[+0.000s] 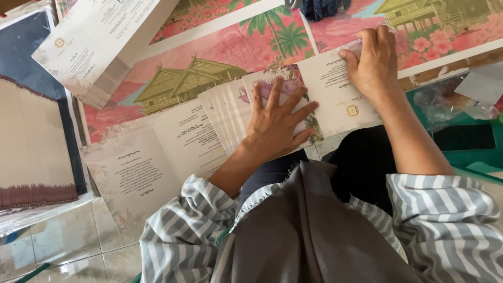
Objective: The person sits on a stool and handles a stack of printed papers, flipping through them and separating individual sheets. They then fold the papers in half and stack them neatly on their lap.
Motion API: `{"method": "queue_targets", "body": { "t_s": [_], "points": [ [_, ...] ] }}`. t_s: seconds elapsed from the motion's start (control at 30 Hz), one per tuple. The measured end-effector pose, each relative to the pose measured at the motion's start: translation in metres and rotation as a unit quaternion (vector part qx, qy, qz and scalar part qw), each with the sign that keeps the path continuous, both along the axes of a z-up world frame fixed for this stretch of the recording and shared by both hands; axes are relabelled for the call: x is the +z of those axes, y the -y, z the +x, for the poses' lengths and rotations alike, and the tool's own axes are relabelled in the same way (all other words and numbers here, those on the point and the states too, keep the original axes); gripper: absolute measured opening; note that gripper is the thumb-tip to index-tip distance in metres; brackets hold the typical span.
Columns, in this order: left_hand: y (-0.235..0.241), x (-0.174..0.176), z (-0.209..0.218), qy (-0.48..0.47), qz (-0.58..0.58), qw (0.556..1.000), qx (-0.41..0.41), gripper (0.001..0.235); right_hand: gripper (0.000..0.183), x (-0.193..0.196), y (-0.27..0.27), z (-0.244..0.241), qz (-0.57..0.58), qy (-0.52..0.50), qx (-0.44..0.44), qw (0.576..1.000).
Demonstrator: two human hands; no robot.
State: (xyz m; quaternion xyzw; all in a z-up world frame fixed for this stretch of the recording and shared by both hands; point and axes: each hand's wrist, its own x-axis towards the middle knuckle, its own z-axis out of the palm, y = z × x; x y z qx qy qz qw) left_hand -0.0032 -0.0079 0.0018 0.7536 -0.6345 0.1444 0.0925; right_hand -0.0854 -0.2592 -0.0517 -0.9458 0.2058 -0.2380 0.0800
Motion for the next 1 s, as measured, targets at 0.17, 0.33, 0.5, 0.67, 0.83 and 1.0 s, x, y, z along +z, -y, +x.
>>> {"method": "queue_targets", "body": {
  "t_s": [0.17,0.33,0.5,0.67,0.83,1.0],
  "points": [
    [0.0,0.001,0.001,-0.021,-0.001,1.0,-0.004,0.047,0.046,0.012,-0.007,0.004,-0.114,-0.099,-0.068,0.986],
    [0.0,-0.002,0.002,-0.031,0.002,0.999,-0.01,0.047,0.034,0.062,-0.003,-0.017,0.122,-0.01,0.006,0.993],
    [0.0,-0.006,0.002,-0.034,0.003,0.999,-0.007,0.05,0.027,0.055,0.005,-0.039,0.384,0.02,0.107,0.917],
    [0.001,-0.004,0.0,-0.041,0.056,0.997,0.013,0.049,0.02,0.044,-0.066,0.002,0.308,0.078,0.153,0.936],
    [0.002,-0.044,0.02,-0.528,-0.152,0.83,-0.094,0.028,0.015,0.02,-0.098,0.014,0.178,0.114,0.162,0.964],
    [-0.017,0.003,0.013,-0.328,-0.331,0.881,0.078,0.023,0.017,0.01,-0.111,0.022,0.036,-0.035,0.087,0.995]
  ]
}}
